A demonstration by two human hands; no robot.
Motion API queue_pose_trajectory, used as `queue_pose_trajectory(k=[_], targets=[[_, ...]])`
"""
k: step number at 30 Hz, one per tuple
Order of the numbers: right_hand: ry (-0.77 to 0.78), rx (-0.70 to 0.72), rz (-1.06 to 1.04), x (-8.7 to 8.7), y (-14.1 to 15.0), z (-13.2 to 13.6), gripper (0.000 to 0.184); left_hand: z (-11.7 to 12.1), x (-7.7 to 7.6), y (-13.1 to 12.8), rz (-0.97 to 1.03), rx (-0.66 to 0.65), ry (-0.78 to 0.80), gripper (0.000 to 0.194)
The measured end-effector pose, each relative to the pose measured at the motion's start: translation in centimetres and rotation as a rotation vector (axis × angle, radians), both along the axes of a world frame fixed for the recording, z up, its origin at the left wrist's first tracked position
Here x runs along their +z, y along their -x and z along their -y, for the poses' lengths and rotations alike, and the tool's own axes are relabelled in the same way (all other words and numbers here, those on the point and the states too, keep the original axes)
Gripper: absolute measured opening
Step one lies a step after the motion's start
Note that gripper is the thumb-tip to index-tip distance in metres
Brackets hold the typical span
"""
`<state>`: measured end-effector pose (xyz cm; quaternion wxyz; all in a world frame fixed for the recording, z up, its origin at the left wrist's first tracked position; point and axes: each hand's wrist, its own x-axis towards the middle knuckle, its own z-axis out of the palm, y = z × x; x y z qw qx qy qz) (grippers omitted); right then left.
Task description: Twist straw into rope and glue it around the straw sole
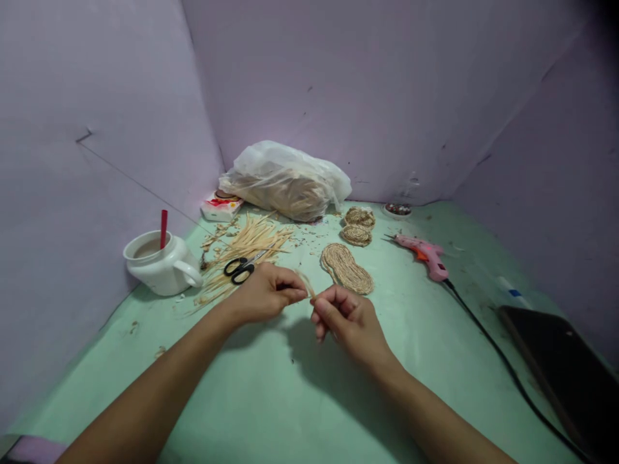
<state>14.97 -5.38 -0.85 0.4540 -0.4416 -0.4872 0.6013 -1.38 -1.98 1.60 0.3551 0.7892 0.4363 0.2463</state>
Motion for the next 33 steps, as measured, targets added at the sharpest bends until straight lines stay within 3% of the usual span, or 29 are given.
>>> queue_pose_trajectory(k=[4,8,12,14,17,19,21,23,25,28,33], targets=[[0.075,-0.209,0.046,-0.5,0.5,-1.5,0.024,1.0,-0.6,-1.0,-0.256,-0.046,-0.323,0.021],[0.059,-0.212,0.158,-1.2,0.8,-2.3,0.020,2.1,-0.4,-1.5,-0.608,-0.105,-0.603,0.020],[-0.050,-0.174,0.299,-1.6,0.6,-2.0,0.013,2.4,0.4,-1.3,-0.655,-0.117,-0.672,0.018],[-0.235,-0.029,0.448,-1.6,0.4,-1.5,0.013,2.3,1.0,-0.9,-0.606,-0.140,-0.609,0.016],[-0.472,0.291,0.572,-1.3,0.0,-0.8,0.016,1.7,1.7,0.1,-0.387,-0.193,-0.378,0.016],[-0.439,0.407,0.480,-0.9,-0.1,-0.5,0.016,0.8,1.7,0.9,-0.183,-0.173,-0.140,0.014],[-0.313,0.432,0.318,-0.4,0.0,-0.2,0.015,-0.1,1.3,1.6,-0.019,-0.112,0.110,0.011],[-0.163,0.384,0.151,0.0,0.3,-0.2,0.017,-0.8,0.7,1.8,0.108,-0.042,0.267,0.013],[-0.048,0.268,0.020,0.0,0.7,-0.4,0.023,-1.1,0.1,1.4,0.203,0.023,0.297,0.013],[0.051,0.043,-0.108,-0.5,1.1,-1.1,0.030,-0.5,-0.4,0.3,0.177,0.050,0.173,0.011],[0.118,-0.217,-0.122,-1.2,1.4,-1.8,0.025,1.2,-0.5,-1.4,-0.106,0.112,-0.163,0.024]])
